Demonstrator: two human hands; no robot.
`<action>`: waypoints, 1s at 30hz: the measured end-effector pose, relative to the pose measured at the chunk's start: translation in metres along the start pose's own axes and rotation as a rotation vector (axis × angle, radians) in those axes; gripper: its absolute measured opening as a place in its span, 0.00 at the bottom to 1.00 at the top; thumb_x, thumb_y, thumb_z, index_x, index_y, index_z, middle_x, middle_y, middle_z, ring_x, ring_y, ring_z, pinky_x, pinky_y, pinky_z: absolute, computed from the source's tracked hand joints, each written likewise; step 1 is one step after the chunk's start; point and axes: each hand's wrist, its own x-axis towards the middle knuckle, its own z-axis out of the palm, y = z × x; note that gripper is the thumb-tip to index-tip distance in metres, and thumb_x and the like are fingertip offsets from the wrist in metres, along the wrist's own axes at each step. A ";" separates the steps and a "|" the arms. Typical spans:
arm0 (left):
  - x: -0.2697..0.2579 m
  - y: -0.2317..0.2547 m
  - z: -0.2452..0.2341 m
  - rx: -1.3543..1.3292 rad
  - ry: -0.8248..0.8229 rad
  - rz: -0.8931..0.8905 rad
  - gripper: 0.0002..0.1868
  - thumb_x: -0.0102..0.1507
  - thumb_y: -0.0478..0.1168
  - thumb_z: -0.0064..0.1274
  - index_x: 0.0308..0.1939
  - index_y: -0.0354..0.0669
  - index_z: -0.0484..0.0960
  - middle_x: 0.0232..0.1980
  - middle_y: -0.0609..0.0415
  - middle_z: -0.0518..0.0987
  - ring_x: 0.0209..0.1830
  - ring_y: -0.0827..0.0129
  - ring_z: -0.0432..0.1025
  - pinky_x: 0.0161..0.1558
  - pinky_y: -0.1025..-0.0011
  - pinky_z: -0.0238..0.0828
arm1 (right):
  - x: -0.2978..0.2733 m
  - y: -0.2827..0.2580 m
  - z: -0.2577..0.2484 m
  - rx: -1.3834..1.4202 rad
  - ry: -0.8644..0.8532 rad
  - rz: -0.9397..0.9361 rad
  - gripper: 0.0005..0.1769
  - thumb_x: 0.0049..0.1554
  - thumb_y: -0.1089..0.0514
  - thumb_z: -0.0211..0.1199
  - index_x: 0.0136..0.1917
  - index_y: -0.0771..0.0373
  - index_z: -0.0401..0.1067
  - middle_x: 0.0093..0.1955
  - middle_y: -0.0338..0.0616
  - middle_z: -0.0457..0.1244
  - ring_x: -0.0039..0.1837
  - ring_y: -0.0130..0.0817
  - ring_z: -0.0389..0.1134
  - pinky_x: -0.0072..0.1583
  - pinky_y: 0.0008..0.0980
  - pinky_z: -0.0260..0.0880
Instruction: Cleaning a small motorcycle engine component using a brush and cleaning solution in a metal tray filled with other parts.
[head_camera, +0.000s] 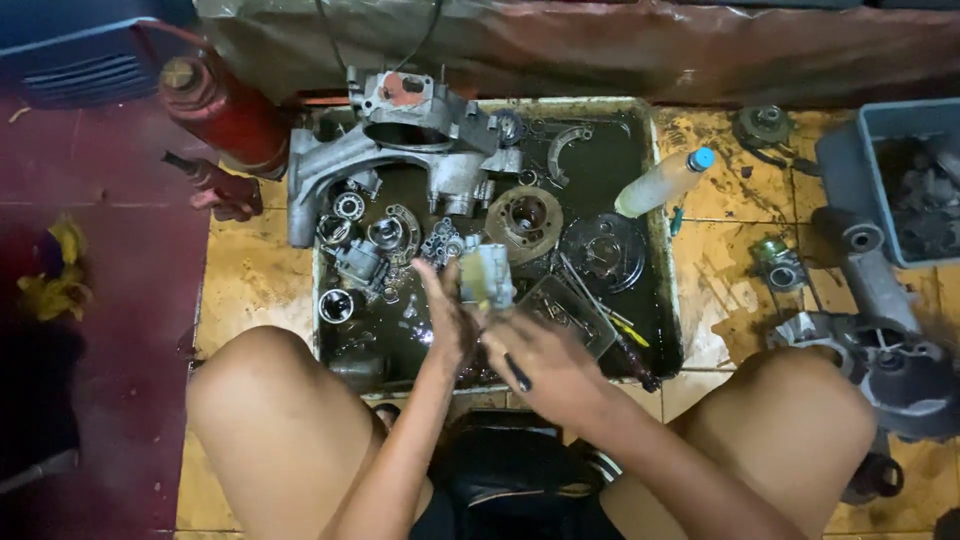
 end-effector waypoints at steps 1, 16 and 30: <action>-0.006 0.005 0.006 0.002 -0.003 -0.003 0.58 0.51 0.86 0.21 0.72 0.53 0.64 0.64 0.43 0.67 0.59 0.56 0.66 0.63 0.53 0.65 | 0.000 -0.001 -0.005 -0.001 0.001 0.004 0.15 0.61 0.56 0.59 0.60 0.60 0.76 0.50 0.54 0.72 0.49 0.49 0.77 0.48 0.41 0.80; 0.020 -0.015 -0.043 -0.108 0.003 -0.009 0.63 0.45 0.81 0.21 0.75 0.48 0.59 0.67 0.41 0.72 0.61 0.52 0.69 0.62 0.50 0.64 | -0.029 0.007 0.017 0.290 0.115 -0.158 0.16 0.60 0.66 0.62 0.62 0.68 0.71 0.59 0.56 0.67 0.49 0.41 0.74 0.50 0.33 0.83; 0.022 -0.006 -0.047 -0.174 -0.080 0.067 0.63 0.49 0.79 0.26 0.79 0.42 0.45 0.74 0.34 0.65 0.72 0.41 0.62 0.67 0.37 0.59 | -0.029 0.042 0.027 0.082 0.150 -0.150 0.24 0.56 0.64 0.66 0.66 0.69 0.71 0.61 0.58 0.69 0.60 0.52 0.73 0.62 0.48 0.77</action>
